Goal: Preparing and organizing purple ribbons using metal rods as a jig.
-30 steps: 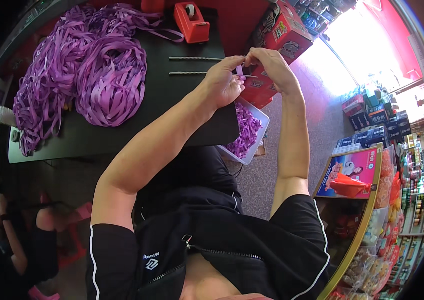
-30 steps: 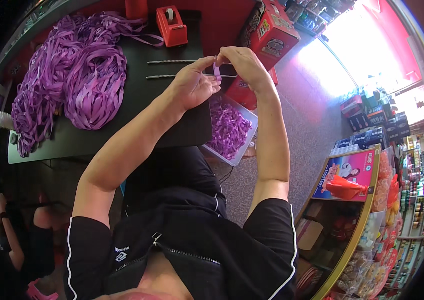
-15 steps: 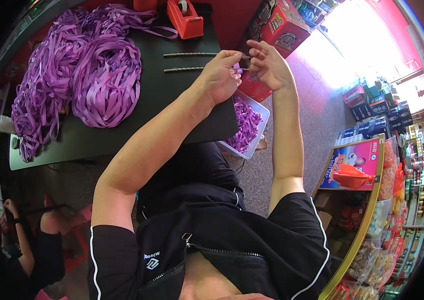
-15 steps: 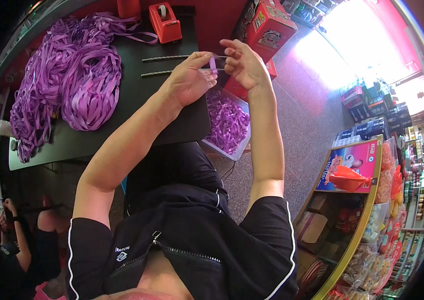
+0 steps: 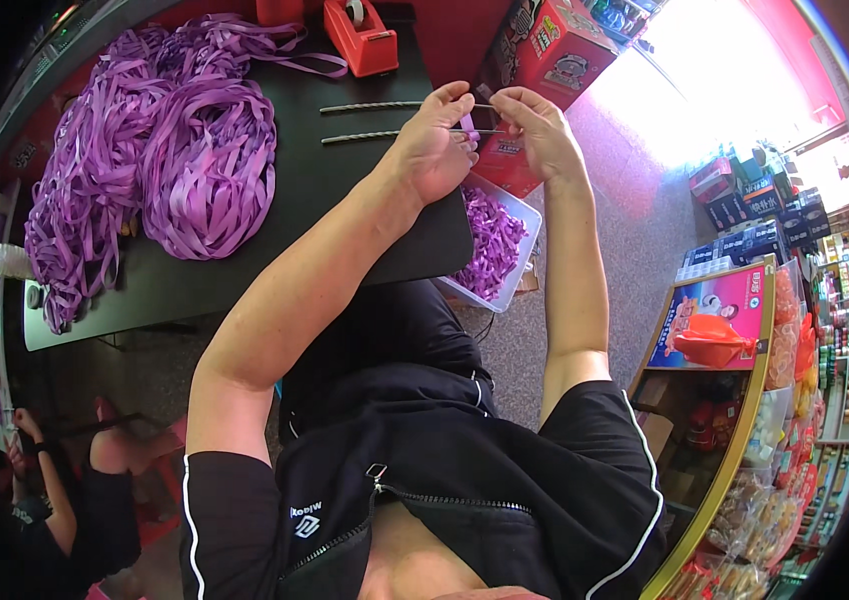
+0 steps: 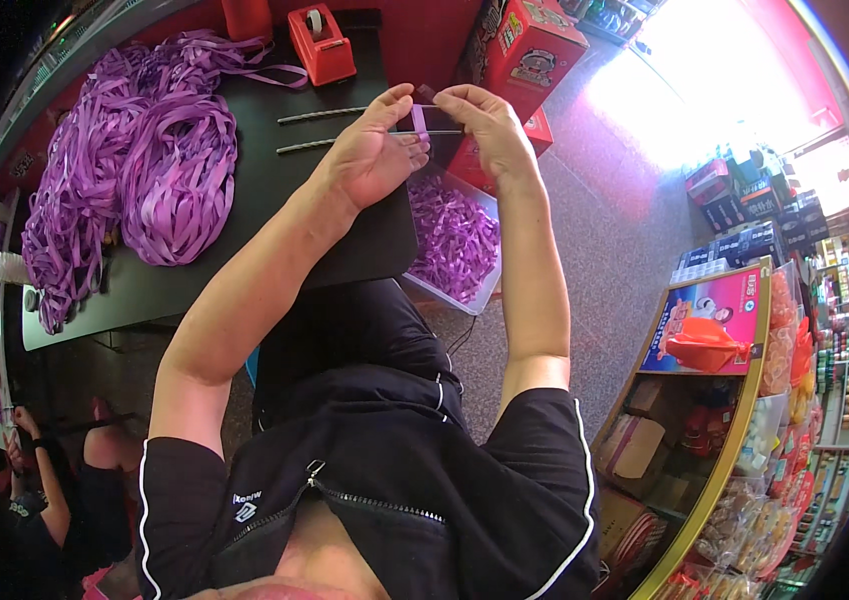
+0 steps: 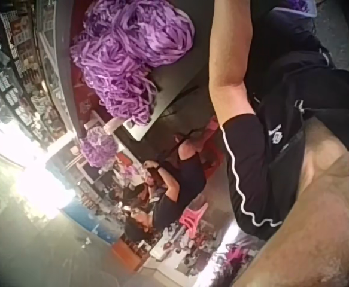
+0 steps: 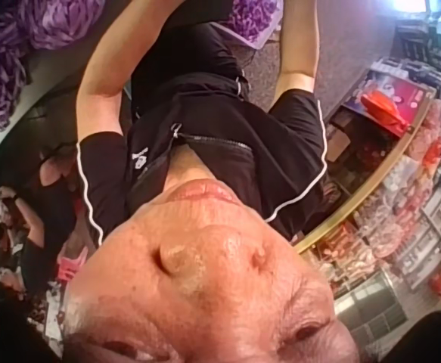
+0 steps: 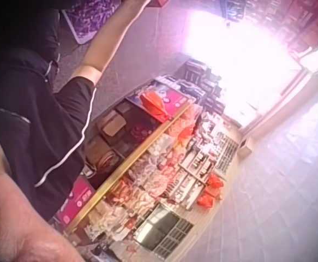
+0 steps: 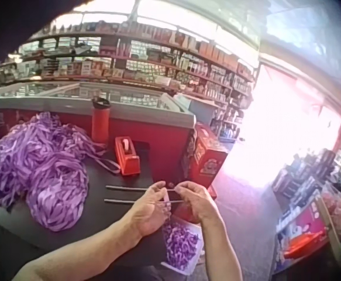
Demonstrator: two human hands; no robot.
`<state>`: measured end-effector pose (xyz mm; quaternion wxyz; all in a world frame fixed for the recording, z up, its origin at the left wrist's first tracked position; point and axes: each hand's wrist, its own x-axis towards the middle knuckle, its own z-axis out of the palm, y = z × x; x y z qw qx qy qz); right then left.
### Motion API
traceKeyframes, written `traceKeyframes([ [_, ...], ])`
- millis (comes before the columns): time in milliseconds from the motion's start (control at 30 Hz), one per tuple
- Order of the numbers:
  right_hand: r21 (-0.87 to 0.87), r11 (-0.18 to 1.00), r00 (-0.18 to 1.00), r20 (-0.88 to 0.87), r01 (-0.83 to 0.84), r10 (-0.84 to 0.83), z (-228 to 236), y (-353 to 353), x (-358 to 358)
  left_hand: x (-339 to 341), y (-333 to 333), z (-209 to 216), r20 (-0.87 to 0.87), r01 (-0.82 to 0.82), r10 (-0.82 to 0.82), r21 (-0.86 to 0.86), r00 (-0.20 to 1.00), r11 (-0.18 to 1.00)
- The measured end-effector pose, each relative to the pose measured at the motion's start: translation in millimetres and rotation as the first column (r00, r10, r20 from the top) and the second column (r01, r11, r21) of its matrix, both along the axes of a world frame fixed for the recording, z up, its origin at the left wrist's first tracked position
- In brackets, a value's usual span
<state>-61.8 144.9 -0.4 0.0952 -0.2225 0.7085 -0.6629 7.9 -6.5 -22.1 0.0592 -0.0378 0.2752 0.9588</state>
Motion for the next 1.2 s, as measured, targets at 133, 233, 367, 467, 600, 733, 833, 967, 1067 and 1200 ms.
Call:
traceKeyframes([
  [133, 0.287, 0.951, 0.993, -0.007, -0.111, 0.118, 11, 3, -27, 4, 1, 7, 0.081, 0.0, -0.007, 0.086, 0.997, 0.996],
  [233, 0.503, 0.831, 0.964, 0.014, -0.235, 0.264, 16, -9, -44, 3, -1, 7, 0.087, 0.029, -0.039, 0.115, 0.995, 0.993],
  [367, 0.712, 0.646, 0.934, 0.037, -0.275, 0.356, 17, -18, -70, 3, 0, 6, 0.037, 0.074, -0.081, 0.169, 0.996, 0.983],
  [467, 0.766, 0.579, 0.915, 0.03, -0.279, 0.402, 14, -24, -77, 5, -1, 6, 0.018, 0.083, -0.088, 0.184, 0.996, 0.979],
  [600, 0.818, 0.513, 0.904, 0.018, -0.259, 0.428, 18, -31, -75, 3, -2, 5, 0.014, 0.076, -0.08, 0.183, 0.997, 0.98],
  [733, 0.868, 0.456, 0.903, -0.024, -0.194, 0.43, 26, -34, -65, 2, -1, 3, 0.001, 0.082, -0.083, 0.18, 0.997, 0.98],
  [833, 0.895, 0.42, 0.9, -0.055, -0.147, 0.432, 28, -38, -62, 3, -1, 2, -0.019, 0.091, -0.089, 0.182, 0.996, 0.979],
  [967, 0.97, 0.243, 0.936, -0.098, 0.013, 0.339, 31, -46, -52, 4, -1, 4, -0.01, 0.085, -0.085, 0.176, 0.996, 0.981],
  [1067, 0.977, 0.156, 0.944, -0.182, 0.143, 0.274, 29, -52, -38, 3, -2, 4, 0.012, 0.076, -0.079, 0.185, 0.997, 0.98],
  [1200, 0.969, 0.183, 0.929, -0.215, 0.165, 0.302, 24, -46, -45, 2, -1, 3, -0.011, 0.091, -0.09, 0.177, 0.996, 0.98],
])
